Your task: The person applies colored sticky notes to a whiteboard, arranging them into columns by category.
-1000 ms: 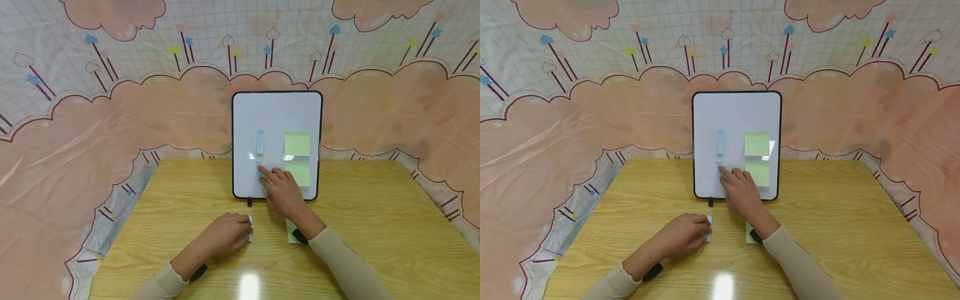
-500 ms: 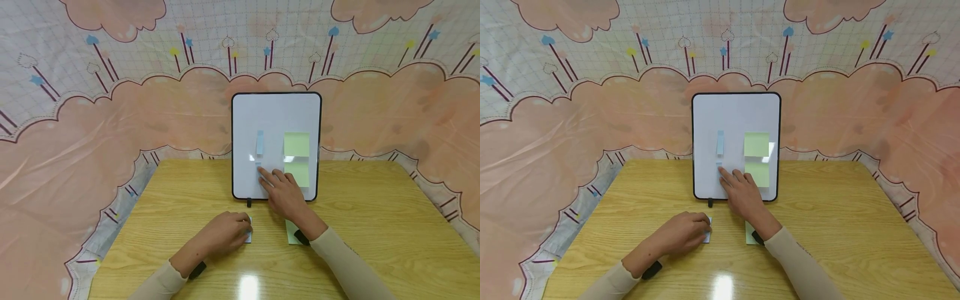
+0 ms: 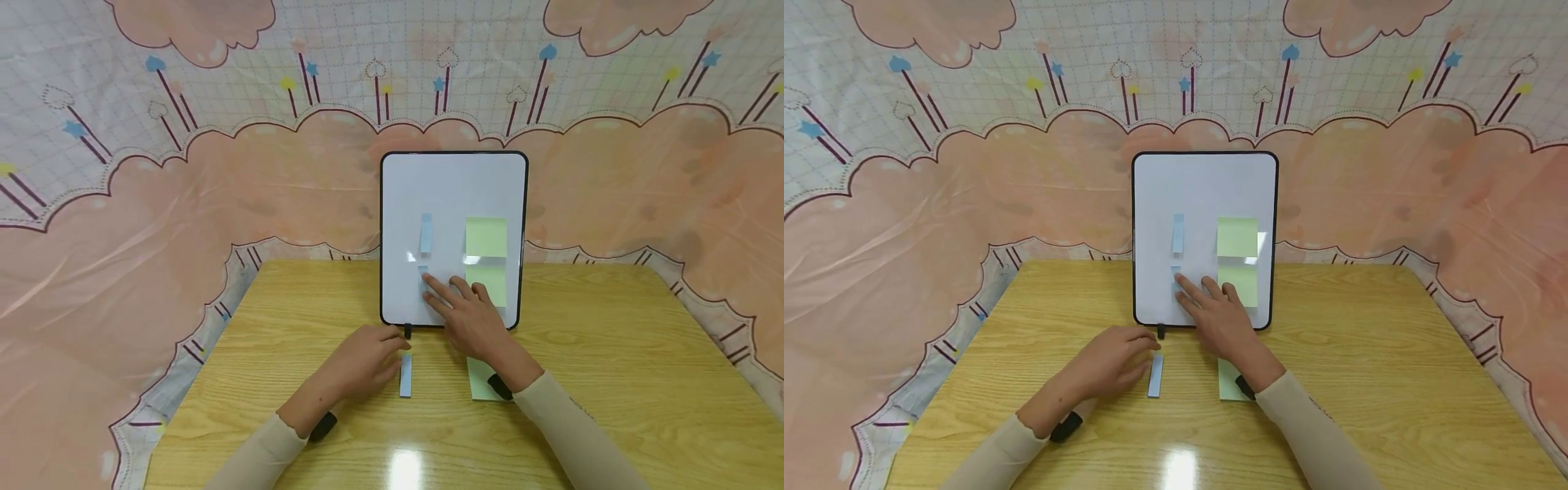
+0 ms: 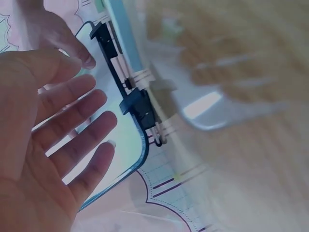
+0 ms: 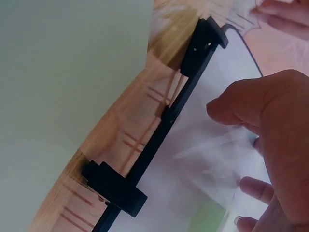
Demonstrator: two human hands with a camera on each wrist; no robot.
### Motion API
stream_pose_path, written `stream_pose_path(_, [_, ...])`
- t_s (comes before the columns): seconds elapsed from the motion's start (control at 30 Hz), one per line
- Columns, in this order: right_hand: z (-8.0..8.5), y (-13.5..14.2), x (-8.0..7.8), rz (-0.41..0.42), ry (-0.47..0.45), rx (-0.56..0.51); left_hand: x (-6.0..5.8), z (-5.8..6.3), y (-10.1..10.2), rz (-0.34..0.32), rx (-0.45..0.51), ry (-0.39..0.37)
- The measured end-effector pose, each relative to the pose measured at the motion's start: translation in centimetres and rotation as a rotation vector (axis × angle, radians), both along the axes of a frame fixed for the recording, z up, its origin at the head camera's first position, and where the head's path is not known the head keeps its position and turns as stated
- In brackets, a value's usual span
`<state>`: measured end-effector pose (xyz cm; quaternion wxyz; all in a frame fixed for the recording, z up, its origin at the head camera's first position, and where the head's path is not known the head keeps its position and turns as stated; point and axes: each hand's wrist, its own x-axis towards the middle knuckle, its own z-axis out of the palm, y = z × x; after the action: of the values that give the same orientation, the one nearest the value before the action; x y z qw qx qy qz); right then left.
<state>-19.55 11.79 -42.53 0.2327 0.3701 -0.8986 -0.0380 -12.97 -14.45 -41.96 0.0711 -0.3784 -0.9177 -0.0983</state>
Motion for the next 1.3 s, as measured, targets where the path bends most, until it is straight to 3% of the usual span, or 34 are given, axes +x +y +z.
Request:
stream_pose_path(0.33, [-0.3,0.1,-0.4,-0.009,0.014,0.004,-1.8,1.4,1.1,0.021,0.067,0.036])
stream_pose_path(0.67, [-0.6,0.2,-0.7,0.008,0.046,-0.015,-3.7,2.3,1.6,0.074,0.142,0.191])
stream_pose_path(0.9, [-0.6,-0.1,-0.7,0.017,0.046,-0.025,-4.6,2.4,1.8,0.153,0.119,0.212])
stream_pose_path(1.3, [-0.7,-0.2,0.0,-0.043,0.009,0.033,-5.2,2.2,2.4,0.158,0.107,0.216])
